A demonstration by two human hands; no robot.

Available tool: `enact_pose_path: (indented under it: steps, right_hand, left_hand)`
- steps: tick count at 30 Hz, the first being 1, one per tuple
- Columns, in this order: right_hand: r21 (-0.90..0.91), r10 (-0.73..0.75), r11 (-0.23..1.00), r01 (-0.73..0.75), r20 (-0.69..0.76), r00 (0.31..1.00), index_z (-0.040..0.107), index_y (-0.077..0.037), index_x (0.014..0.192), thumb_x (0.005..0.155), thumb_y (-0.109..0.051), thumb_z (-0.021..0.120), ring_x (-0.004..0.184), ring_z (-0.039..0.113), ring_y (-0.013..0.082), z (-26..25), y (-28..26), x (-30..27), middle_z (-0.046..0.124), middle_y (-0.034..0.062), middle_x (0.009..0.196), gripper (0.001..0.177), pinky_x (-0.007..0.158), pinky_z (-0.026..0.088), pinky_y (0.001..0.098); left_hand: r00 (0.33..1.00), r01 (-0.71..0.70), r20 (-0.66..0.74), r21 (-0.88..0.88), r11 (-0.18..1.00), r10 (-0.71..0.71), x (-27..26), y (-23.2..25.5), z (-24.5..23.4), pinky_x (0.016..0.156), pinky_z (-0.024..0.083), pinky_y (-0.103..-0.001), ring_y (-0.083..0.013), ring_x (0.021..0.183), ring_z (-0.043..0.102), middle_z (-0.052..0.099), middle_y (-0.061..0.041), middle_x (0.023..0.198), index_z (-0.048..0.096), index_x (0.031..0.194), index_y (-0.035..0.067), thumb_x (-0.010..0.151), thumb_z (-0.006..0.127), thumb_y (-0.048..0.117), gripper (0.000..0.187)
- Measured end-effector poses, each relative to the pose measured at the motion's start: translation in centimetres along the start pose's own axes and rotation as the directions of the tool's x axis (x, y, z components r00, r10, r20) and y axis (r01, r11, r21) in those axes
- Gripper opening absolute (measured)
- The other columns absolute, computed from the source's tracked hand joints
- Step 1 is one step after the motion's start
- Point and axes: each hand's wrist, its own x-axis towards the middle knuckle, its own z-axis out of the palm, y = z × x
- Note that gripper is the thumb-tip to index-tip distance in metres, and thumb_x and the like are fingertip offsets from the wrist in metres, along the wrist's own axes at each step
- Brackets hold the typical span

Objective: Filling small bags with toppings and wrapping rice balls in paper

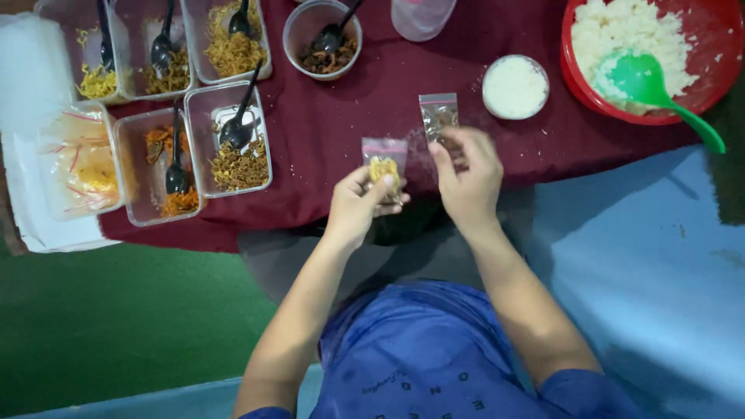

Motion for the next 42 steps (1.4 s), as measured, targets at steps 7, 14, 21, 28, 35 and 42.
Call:
enact_pose_path:
  steps: [7, 14, 21, 28, 35, 42]
  right_hand:
    - [-0.298, 0.011, 0.954, 0.012, 0.075, 0.997, 0.074, -0.006, 0.115, 0.074, -0.012, 0.094, 0.096, 0.068, 0.0385, 2.2, 4.0, 0.1, 0.064, 0.014, 0.105, 0.046, 0.082, 0.059, 0.048]
    - [0.019, 0.053, 0.998, -0.052, -0.04, 0.998, 0.077, -0.013, 0.099, 0.083, -0.006, 0.084, 0.084, 0.072, 0.0246, 2.6, 2.3, -1.8, 0.069, 0.0036, 0.096, 0.018, 0.06, 0.061, 0.0301]
    - [-0.139, 0.184, 0.974, -0.179, 0.022, 0.983, 0.051, -0.001, 0.139, 0.085, -0.042, 0.089, 0.094, 0.074, 0.039, 2.5, 0.7, -2.6, 0.053, 0.0247, 0.129, 0.078, 0.075, 0.063, 0.0532]
    - [-0.091, 0.238, 0.97, -0.227, 0.136, 0.962, 0.057, -0.005, 0.137, 0.075, -0.01, 0.087, 0.1, 0.07, 0.0459, 3.2, 1.9, -2.1, 0.065, 0.0228, 0.11, 0.069, 0.082, 0.057, 0.0565]
    - [0.383, 0.335, 0.844, -0.374, 0.168, 0.927, 0.067, -0.012, 0.126, 0.081, -0.004, 0.087, 0.085, 0.072, 0.0185, 2.2, -0.3, -2.9, 0.072, 0.0111, 0.107, 0.05, 0.07, 0.061, 0.0288]
    - [0.382, 0.092, 0.898, -0.217, 0.32, 0.943, 0.075, -0.008, 0.123, 0.071, -0.009, 0.097, 0.082, 0.071, 0.0187, 0.7, -0.5, -3.3, 0.074, 0.0104, 0.105, 0.056, 0.066, 0.063, 0.0268]
  left_hand:
    - [0.99, -0.083, -0.113, 0.061, 0.995, 0.09, 2.0, 0.8, 0.9, 0.071, 0.068, -0.046, -0.0368, 0.081, 0.078, 0.075, -0.028, 0.097, 0.063, 0.112, -0.004, 0.091, 0.08, 0.015, 0.033]
    - [0.989, -0.041, -0.146, -0.103, 0.994, 0.026, 3.0, 0.5, 1.9, 0.077, 0.066, -0.051, -0.0399, 0.092, 0.077, 0.073, -0.029, 0.106, 0.054, 0.118, 0.0, 0.098, 0.069, 0.015, 0.028]
    - [0.978, -0.05, -0.196, 0.08, 0.996, 0.065, 3.0, -0.8, 1.6, 0.071, 0.067, -0.044, -0.0294, 0.082, 0.078, 0.076, -0.02, 0.097, 0.064, 0.113, -0.002, 0.097, 0.068, 0.01, 0.021]
    - [0.99, -0.09, -0.112, 0.009, 0.996, 0.09, 1.6, -0.1, 0.9, 0.075, 0.066, -0.043, -0.0323, 0.093, 0.078, 0.075, -0.023, 0.11, 0.061, 0.122, 0.0, 0.098, 0.069, 0.017, 0.031]
    - [0.99, -0.08, -0.129, -0.15, 0.985, 0.061, 1.0, 0.6, 1.1, 0.078, 0.065, -0.051, -0.0375, 0.092, 0.077, 0.073, -0.026, 0.108, 0.06, 0.122, -0.002, 0.103, 0.063, 0.02, 0.03]
    - [0.991, -0.002, -0.13, -0.079, 0.997, -0.009, 0.1, -0.4, 0.9, 0.068, 0.067, -0.041, -0.0269, 0.074, 0.077, 0.074, -0.014, 0.092, 0.069, 0.11, 0.002, 0.086, 0.084, 0.008, 0.029]
